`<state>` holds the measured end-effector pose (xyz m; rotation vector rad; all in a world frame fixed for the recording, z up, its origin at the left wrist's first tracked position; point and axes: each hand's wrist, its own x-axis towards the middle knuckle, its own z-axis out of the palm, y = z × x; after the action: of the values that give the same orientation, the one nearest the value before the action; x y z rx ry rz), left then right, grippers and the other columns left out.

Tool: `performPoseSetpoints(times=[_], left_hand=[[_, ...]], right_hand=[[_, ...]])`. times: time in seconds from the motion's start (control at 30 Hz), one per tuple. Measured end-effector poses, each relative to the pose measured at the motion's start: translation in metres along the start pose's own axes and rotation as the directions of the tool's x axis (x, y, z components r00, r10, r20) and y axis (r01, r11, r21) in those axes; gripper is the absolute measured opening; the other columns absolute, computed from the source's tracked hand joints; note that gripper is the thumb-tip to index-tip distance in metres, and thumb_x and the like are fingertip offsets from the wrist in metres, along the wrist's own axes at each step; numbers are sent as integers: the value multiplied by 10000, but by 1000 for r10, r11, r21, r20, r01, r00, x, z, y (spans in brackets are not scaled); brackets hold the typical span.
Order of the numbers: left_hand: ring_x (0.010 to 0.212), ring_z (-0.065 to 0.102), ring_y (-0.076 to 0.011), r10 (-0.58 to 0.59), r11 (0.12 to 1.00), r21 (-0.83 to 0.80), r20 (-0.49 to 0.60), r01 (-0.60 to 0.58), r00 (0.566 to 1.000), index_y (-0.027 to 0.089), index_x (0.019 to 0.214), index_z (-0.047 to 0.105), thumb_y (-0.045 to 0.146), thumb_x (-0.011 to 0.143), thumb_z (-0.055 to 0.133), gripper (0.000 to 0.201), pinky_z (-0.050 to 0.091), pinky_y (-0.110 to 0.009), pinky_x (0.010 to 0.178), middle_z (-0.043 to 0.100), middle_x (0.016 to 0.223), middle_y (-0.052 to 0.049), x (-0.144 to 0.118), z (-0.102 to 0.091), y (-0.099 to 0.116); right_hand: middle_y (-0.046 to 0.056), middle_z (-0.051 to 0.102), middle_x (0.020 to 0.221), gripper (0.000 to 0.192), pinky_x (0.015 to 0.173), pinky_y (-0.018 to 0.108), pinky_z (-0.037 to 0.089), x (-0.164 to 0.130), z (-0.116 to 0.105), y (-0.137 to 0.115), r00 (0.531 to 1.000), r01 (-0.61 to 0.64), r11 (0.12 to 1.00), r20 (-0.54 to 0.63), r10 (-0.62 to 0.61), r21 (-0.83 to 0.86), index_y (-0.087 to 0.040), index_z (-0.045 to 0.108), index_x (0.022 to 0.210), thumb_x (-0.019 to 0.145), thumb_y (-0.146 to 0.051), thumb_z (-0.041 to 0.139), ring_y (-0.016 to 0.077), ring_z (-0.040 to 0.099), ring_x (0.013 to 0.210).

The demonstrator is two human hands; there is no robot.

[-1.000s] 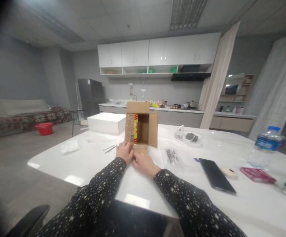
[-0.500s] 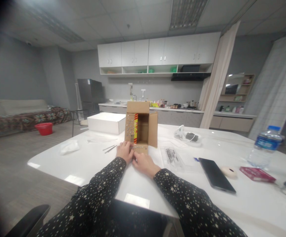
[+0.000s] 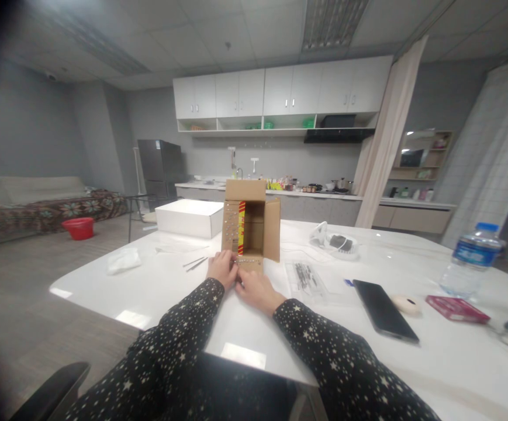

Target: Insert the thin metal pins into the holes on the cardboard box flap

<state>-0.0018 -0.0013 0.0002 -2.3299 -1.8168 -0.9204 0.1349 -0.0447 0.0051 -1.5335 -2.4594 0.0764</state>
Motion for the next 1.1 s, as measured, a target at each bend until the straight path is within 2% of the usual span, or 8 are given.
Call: performPoseSetpoints(times=[1.1], left_hand=[[956,506,-194,32,996,-85,-2,-32,999,210,884,502,179,766,472,125,348,-338,838,619,951,-25,2,2,-3]], right_hand=[[82,672,933,271,630,275,340,0,0,0,1000,2,1000,-7,-2,19,-180,536,1042,902,-333,361,207,619,814]])
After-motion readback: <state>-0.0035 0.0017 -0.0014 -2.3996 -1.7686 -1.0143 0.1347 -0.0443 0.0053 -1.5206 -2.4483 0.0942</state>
